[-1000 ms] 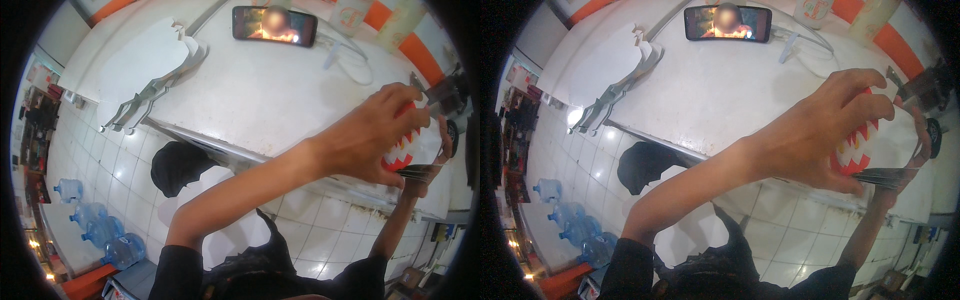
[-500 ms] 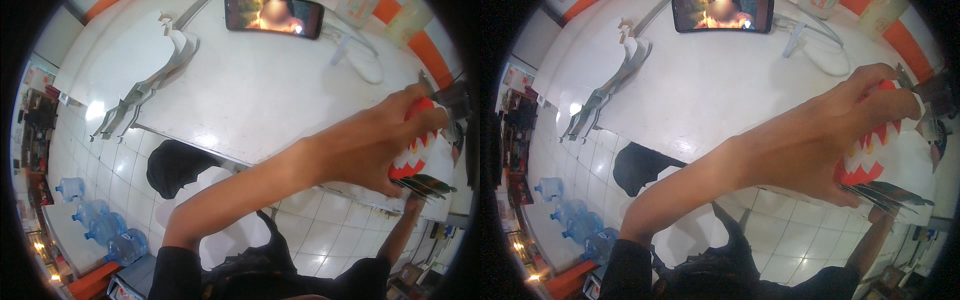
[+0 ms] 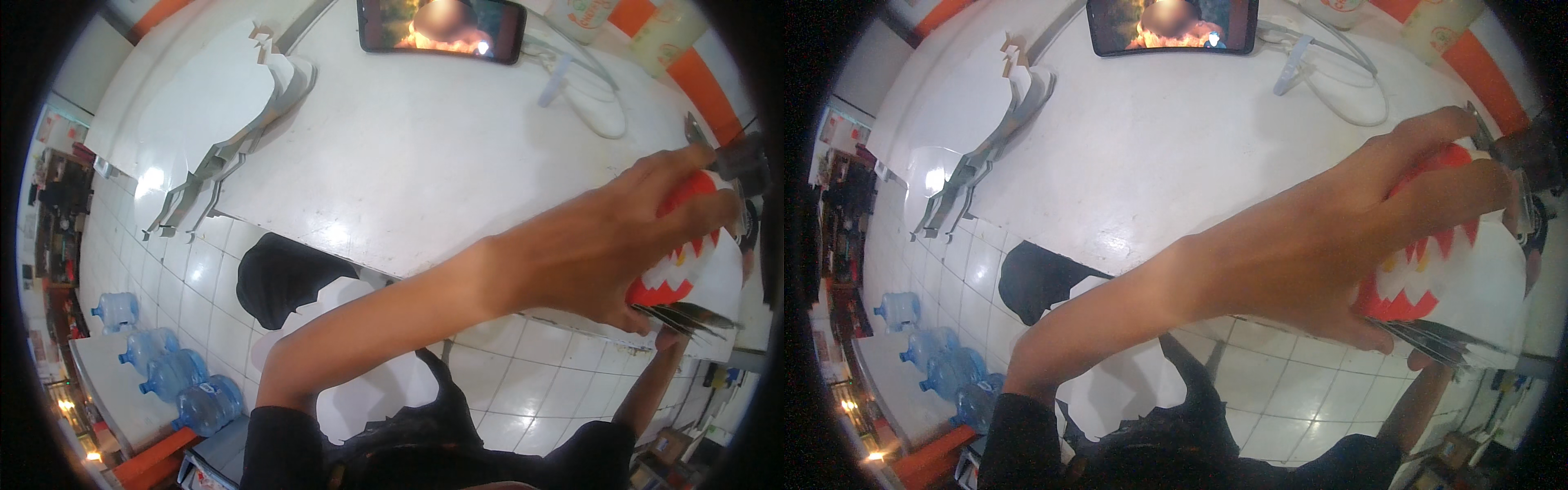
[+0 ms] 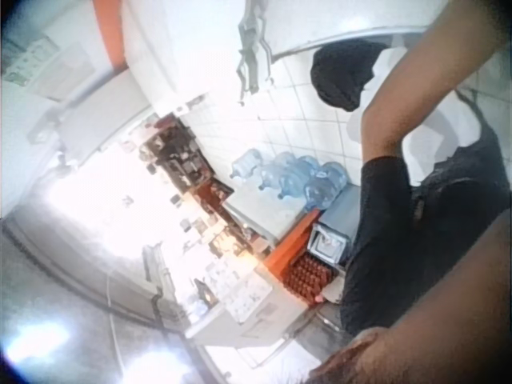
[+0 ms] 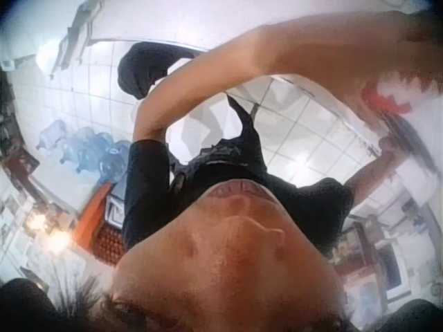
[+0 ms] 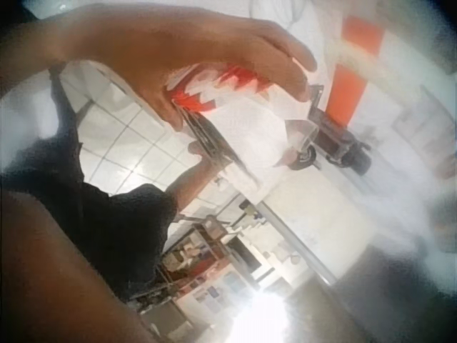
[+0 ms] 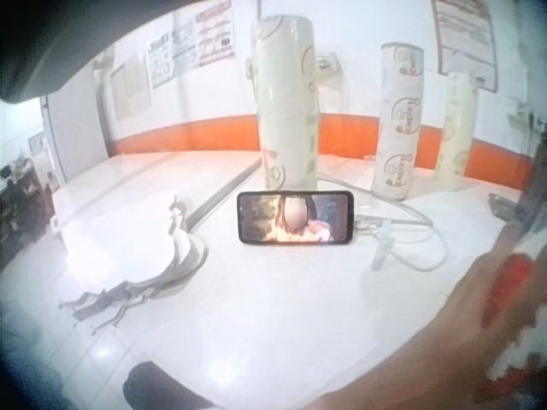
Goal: The person folds and assembles small, colorful cardboard boxes from flat sheets. They fold the flaps, tuck them into slots, and form the box shape, then place the finished boxes on a white counter. The process is repeated for multiple boxes.
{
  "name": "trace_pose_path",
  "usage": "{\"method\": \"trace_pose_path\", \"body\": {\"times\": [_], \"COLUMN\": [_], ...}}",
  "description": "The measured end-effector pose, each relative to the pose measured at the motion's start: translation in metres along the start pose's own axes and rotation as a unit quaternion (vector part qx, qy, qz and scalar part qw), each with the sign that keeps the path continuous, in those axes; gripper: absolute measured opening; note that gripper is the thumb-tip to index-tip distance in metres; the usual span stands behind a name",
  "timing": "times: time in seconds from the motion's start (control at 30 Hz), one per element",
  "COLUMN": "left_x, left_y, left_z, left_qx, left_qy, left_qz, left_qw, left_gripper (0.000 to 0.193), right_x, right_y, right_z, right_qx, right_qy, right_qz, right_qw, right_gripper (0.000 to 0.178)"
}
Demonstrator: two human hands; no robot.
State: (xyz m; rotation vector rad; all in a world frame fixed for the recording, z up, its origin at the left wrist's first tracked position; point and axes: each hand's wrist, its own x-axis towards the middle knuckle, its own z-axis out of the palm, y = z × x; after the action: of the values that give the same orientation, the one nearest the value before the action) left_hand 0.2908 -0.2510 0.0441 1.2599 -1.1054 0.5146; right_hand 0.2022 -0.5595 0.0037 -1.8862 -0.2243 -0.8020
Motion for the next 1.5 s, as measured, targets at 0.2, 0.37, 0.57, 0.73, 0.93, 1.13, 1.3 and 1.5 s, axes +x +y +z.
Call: {"method": "trace_pose_path", "body": {"times": [0.2,0.37,0.57,0.73,0.93,1.13,1.3,1.5], "left_x": [-0.001,0.001,0.004,0.001,0.006,0.004,0.0,0.0], "left_y": [-0.003,0.001,0.0,0.0,0.004,0.004,0.006,0.011], "left_z": [-0.005,-0.004,-0.005,-0.006,-0.009,-0.011,-0.01,-0.013], "left_qx": [0.019,0.039,0.035,0.01,0.041,0.032,0.027,0.02], "left_qy": [-0.021,-0.044,-0.043,-0.047,-0.059,-0.036,-0.03,-0.035], "left_qz": [-0.002,-0.02,0.01,-0.032,-0.032,0.013,-0.002,-0.01], "left_qw": [1.0,0.998,0.998,0.998,0.997,0.999,0.999,0.999], "left_gripper": [0.098,0.097,0.103,0.106,0.103,0.101,0.099,0.098], "right_x": [-0.004,-0.006,0.012,0.045,0.08,0.055,0.038,0.042], "right_y": [0.0,-0.002,-0.019,-0.033,-0.037,-0.036,-0.02,-0.028], "right_z": [-0.001,-0.004,0.012,0.034,0.033,0.037,0.036,0.04], "right_qx": [0.0,-0.007,-0.016,-0.014,0.011,0.159,0.094,0.092], "right_qy": [0.0,0.0,-0.028,-0.093,-0.16,-0.121,0.017,-0.034], "right_qz": [-0.001,-0.002,-0.072,-0.144,-0.21,-0.077,0.004,-0.039], "right_qw": [1.0,1.0,0.997,0.985,0.964,0.977,0.995,0.994], "right_gripper": [0.084,0.087,0.091,0.095,0.089,0.039,0.085,0.034]}}
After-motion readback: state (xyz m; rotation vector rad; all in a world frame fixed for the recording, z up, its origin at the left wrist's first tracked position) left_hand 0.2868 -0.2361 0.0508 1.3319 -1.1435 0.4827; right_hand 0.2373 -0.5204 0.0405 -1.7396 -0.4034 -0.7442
